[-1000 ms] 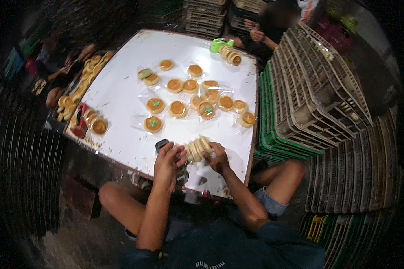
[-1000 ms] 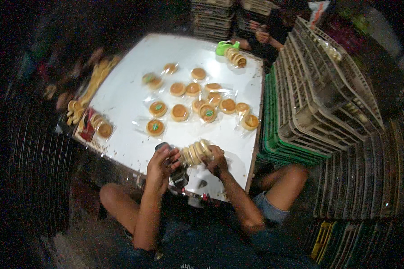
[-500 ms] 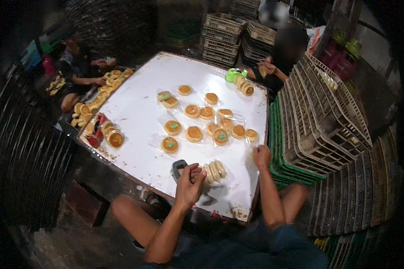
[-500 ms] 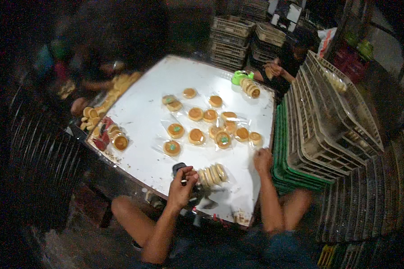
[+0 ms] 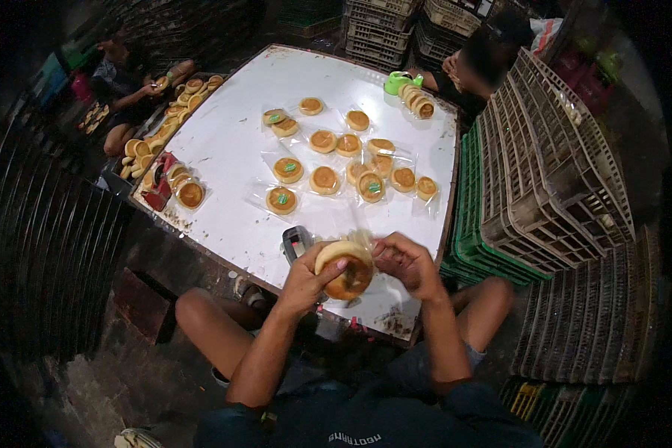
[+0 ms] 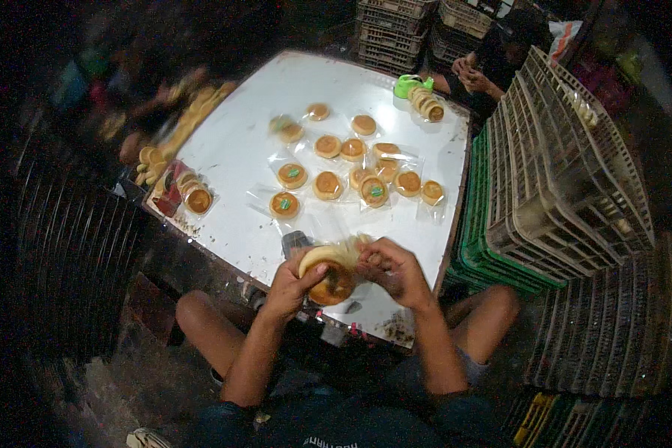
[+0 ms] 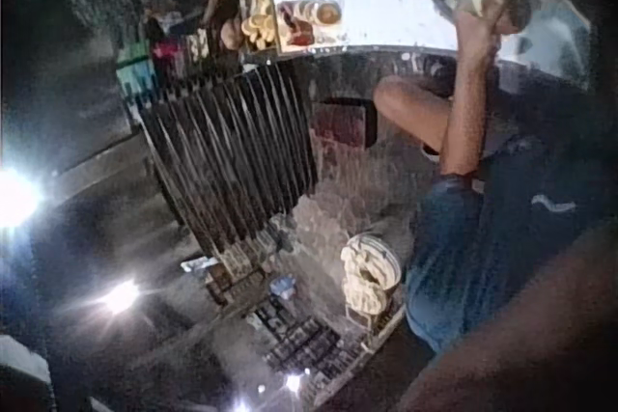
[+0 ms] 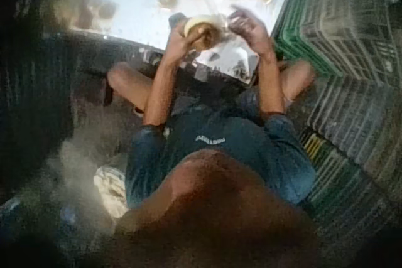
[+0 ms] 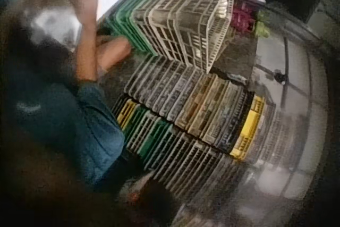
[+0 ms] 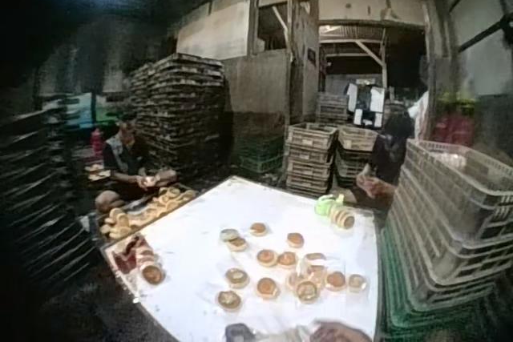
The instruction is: The person sits on the floor and packages round baked buns by placing them into clear plastic bags. They seal the bags and arrange the packaged items on a white table, while another person works in the background.
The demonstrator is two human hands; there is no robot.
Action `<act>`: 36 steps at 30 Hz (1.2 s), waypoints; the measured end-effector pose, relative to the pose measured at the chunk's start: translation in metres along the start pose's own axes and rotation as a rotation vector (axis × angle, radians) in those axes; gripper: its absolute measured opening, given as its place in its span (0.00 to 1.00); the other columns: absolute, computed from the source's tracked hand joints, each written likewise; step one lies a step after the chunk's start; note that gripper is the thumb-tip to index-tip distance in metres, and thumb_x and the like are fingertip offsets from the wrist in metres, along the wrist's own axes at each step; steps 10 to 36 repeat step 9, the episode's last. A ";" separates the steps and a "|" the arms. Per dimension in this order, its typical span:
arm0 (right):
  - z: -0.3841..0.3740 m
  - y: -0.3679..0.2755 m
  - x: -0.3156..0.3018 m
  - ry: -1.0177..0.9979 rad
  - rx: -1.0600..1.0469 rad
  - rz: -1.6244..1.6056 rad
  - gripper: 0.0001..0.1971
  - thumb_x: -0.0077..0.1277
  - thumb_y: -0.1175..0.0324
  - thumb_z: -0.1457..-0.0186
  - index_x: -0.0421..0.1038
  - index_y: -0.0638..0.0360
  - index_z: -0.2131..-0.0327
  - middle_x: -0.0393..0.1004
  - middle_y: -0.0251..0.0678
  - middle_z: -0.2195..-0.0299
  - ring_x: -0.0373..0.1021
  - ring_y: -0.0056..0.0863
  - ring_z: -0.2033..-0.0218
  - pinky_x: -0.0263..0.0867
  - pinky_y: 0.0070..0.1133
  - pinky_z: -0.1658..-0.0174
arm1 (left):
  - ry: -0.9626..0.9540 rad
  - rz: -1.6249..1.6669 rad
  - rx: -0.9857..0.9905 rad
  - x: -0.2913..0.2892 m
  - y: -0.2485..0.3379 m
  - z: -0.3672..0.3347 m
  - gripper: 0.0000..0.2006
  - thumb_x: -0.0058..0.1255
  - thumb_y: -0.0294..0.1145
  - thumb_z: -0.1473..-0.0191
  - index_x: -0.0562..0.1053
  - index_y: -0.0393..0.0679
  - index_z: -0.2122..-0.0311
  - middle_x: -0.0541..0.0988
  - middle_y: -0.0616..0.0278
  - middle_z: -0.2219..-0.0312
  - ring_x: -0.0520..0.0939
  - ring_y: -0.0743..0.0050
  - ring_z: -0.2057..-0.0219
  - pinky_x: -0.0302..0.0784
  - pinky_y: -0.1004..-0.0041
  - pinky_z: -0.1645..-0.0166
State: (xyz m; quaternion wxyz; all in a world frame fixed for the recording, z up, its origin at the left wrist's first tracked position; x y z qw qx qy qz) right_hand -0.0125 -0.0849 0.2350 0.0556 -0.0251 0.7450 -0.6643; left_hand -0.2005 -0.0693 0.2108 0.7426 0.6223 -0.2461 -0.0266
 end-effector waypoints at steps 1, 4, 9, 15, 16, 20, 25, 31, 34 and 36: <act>0.003 0.008 0.003 0.009 0.013 0.122 0.08 0.56 0.69 0.42 0.76 0.64 0.63 0.72 0.31 0.70 0.69 0.17 0.70 0.67 0.17 0.67 | 0.025 0.015 -0.002 0.003 -0.005 -0.001 0.19 0.52 0.37 0.39 0.71 0.35 0.48 0.79 0.58 0.56 0.79 0.73 0.56 0.73 0.74 0.48; 0.007 0.015 0.015 0.302 -0.066 0.232 0.09 0.56 0.68 0.42 0.75 0.64 0.71 0.71 0.31 0.75 0.69 0.18 0.75 0.66 0.18 0.70 | 0.129 0.078 -0.052 -0.006 -0.026 -0.003 0.21 0.46 0.41 0.36 0.72 0.33 0.48 0.79 0.56 0.56 0.80 0.72 0.56 0.74 0.73 0.49; 0.014 0.067 0.015 0.251 0.267 -0.131 0.10 0.54 0.63 0.40 0.77 0.59 0.66 0.74 0.32 0.75 0.69 0.22 0.76 0.66 0.20 0.70 | 0.178 0.401 -0.031 -0.003 -0.012 -0.011 0.23 0.47 0.38 0.36 0.66 0.28 0.44 0.79 0.44 0.56 0.81 0.60 0.56 0.78 0.69 0.50; 0.014 0.067 0.015 0.251 0.267 -0.131 0.10 0.54 0.63 0.40 0.77 0.59 0.66 0.74 0.32 0.75 0.69 0.22 0.76 0.66 0.20 0.70 | 0.178 0.401 -0.031 -0.003 -0.012 -0.011 0.23 0.47 0.38 0.36 0.66 0.28 0.44 0.79 0.44 0.56 0.81 0.60 0.56 0.78 0.69 0.50; 0.014 0.067 0.015 0.251 0.267 -0.131 0.10 0.54 0.63 0.40 0.77 0.59 0.66 0.74 0.32 0.75 0.69 0.22 0.76 0.66 0.20 0.70 | 0.178 0.401 -0.031 -0.003 -0.012 -0.011 0.23 0.47 0.38 0.36 0.66 0.28 0.44 0.79 0.44 0.56 0.81 0.60 0.56 0.78 0.69 0.50; 0.014 0.067 0.015 0.251 0.267 -0.131 0.10 0.54 0.63 0.40 0.77 0.59 0.66 0.74 0.32 0.75 0.69 0.22 0.76 0.66 0.20 0.70 | 0.178 0.401 -0.031 -0.003 -0.012 -0.011 0.23 0.47 0.38 0.36 0.66 0.28 0.44 0.79 0.44 0.56 0.81 0.60 0.56 0.78 0.69 0.50; 0.014 0.067 0.015 0.251 0.267 -0.131 0.10 0.54 0.63 0.40 0.77 0.59 0.66 0.74 0.32 0.75 0.69 0.22 0.76 0.66 0.20 0.70 | 0.178 0.401 -0.031 -0.003 -0.012 -0.011 0.23 0.47 0.38 0.36 0.66 0.28 0.44 0.79 0.44 0.56 0.81 0.60 0.56 0.78 0.69 0.50; 0.014 0.067 0.015 0.251 0.267 -0.131 0.10 0.54 0.63 0.40 0.77 0.59 0.66 0.74 0.32 0.75 0.69 0.22 0.76 0.66 0.20 0.70 | 0.178 0.401 -0.031 -0.003 -0.012 -0.011 0.23 0.47 0.38 0.36 0.66 0.28 0.44 0.79 0.44 0.56 0.81 0.60 0.56 0.78 0.69 0.50; 0.014 0.067 0.015 0.251 0.267 -0.131 0.10 0.54 0.63 0.40 0.77 0.59 0.66 0.74 0.32 0.75 0.69 0.22 0.76 0.66 0.20 0.70 | 0.178 0.401 -0.031 -0.003 -0.012 -0.011 0.23 0.47 0.38 0.36 0.66 0.28 0.44 0.79 0.44 0.56 0.81 0.60 0.56 0.78 0.69 0.50; 0.014 0.067 0.015 0.251 0.267 -0.131 0.10 0.54 0.63 0.40 0.77 0.59 0.66 0.74 0.32 0.75 0.69 0.22 0.76 0.66 0.20 0.70 | 0.178 0.401 -0.031 -0.003 -0.012 -0.011 0.23 0.47 0.38 0.36 0.66 0.28 0.44 0.79 0.44 0.56 0.81 0.60 0.56 0.78 0.69 0.50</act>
Point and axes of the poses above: each hand's wrist, its own z-axis away from the middle knuckle, its own x-axis out of the palm, y = z × x, the point moved 7 cm from there along -z, towards the middle knuckle
